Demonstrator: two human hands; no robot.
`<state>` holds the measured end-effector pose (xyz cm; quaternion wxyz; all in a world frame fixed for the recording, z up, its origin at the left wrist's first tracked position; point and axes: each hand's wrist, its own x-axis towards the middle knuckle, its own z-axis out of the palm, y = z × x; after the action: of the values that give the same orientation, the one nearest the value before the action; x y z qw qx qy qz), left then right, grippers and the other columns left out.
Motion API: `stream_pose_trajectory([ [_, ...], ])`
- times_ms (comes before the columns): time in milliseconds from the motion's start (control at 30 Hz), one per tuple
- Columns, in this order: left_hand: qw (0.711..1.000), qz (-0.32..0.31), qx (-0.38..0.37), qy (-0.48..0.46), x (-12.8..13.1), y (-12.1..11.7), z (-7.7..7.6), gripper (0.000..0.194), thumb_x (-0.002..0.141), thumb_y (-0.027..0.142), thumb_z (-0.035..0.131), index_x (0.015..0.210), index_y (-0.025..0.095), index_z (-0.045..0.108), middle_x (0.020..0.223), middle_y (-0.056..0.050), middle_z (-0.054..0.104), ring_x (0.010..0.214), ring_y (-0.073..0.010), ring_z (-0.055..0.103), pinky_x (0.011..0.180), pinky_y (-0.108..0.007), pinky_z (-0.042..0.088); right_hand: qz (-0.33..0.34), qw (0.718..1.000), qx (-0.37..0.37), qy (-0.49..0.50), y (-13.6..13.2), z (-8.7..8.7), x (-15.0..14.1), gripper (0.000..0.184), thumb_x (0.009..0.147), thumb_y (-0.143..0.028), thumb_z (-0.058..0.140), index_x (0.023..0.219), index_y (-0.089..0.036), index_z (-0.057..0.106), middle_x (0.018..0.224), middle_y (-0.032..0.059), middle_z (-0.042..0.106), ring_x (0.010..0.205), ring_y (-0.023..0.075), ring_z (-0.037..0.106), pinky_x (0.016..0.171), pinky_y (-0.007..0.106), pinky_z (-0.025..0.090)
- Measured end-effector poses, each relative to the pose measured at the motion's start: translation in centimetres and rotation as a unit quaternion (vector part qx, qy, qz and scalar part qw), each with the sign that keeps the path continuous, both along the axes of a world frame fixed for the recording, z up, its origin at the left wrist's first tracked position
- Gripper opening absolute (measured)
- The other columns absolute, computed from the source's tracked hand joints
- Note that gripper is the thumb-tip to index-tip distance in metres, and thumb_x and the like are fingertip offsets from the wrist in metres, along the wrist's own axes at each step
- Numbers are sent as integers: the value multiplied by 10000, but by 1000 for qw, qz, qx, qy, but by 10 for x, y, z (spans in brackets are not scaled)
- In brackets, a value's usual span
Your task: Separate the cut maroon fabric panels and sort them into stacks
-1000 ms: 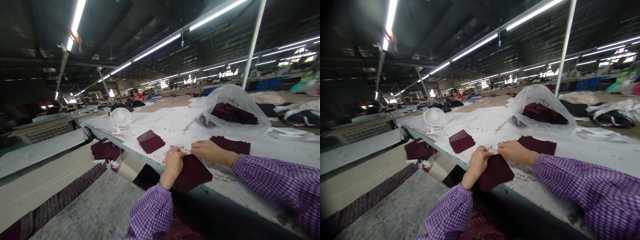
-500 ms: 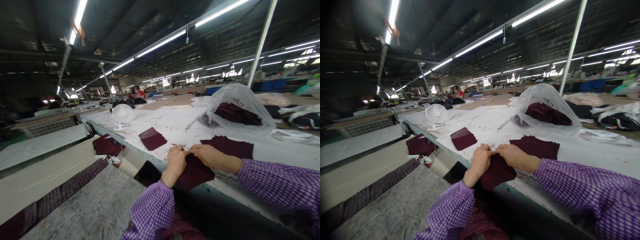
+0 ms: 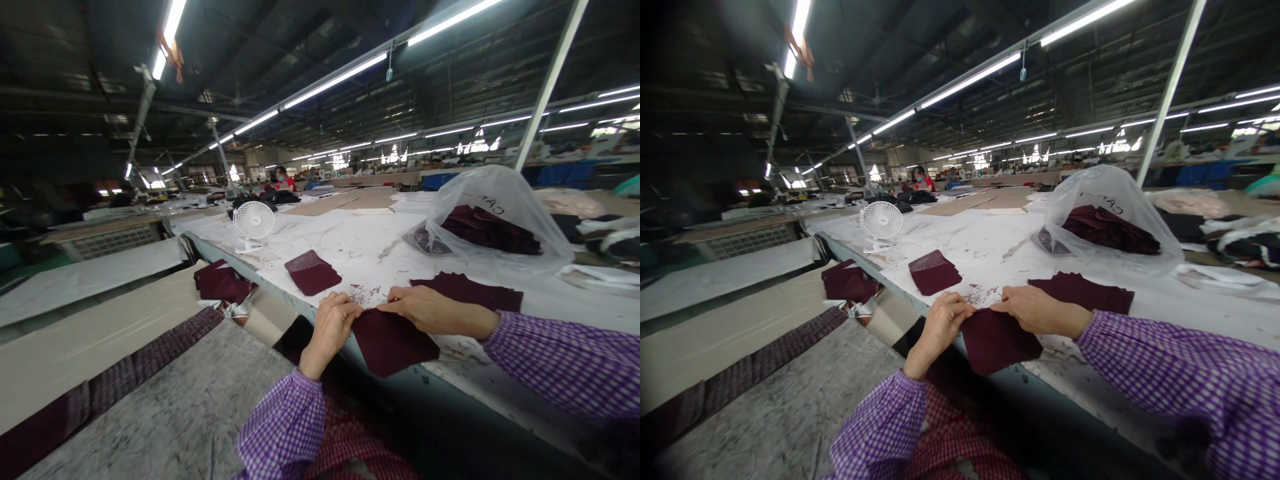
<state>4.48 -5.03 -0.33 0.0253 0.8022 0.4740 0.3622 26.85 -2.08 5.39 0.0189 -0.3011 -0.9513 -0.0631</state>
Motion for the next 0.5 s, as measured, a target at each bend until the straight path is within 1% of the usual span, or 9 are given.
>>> stream_pose_trajectory([
  [100,1000,0,-16,16,-1,0,2,205,891,254,512,852,236,713,828,-34,619,842,-178,511,793,-308,399,15,993,69,-91,-2,4,-13,575,795,-32,409,1290,-301,524,866,93,601,644,168,578,565,262,359],
  [167,999,7,-31,6,-2,0,2,176,878,250,532,849,224,704,837,-35,614,852,-179,515,801,-311,405,26,988,91,-121,-3,8,-19,610,782,-34,422,1315,-322,494,853,88,602,619,166,567,544,258,337],
  [267,999,14,-29,-31,-5,0,1,121,848,251,579,818,195,682,809,-33,599,846,-179,522,788,-304,419,40,985,88,-144,-3,13,-25,606,770,-40,443,1310,-308,504,852,93,614,642,171,571,546,255,334],
  [367,998,-17,-27,-59,-11,2,-2,126,838,253,594,772,187,677,795,-30,600,833,-171,534,799,-297,423,50,983,78,-159,-2,17,-28,595,783,-49,443,1314,-312,501,862,95,630,692,186,578,565,256,340],
  [433,992,-36,-46,-107,-16,3,-4,122,839,236,588,777,181,679,809,-29,613,825,-161,552,798,-283,431,58,984,70,-154,0,18,-29,586,794,-57,446,1315,-319,503,861,91,639,695,184,574,582,260,344],
  [500,983,-40,-69,-167,-21,4,-6,114,840,215,576,800,168,672,812,-29,620,812,-153,567,776,-266,441,66,986,63,-141,2,18,-31,581,794,-60,456,1313,-313,511,845,86,647,670,172,568,589,261,345],
])
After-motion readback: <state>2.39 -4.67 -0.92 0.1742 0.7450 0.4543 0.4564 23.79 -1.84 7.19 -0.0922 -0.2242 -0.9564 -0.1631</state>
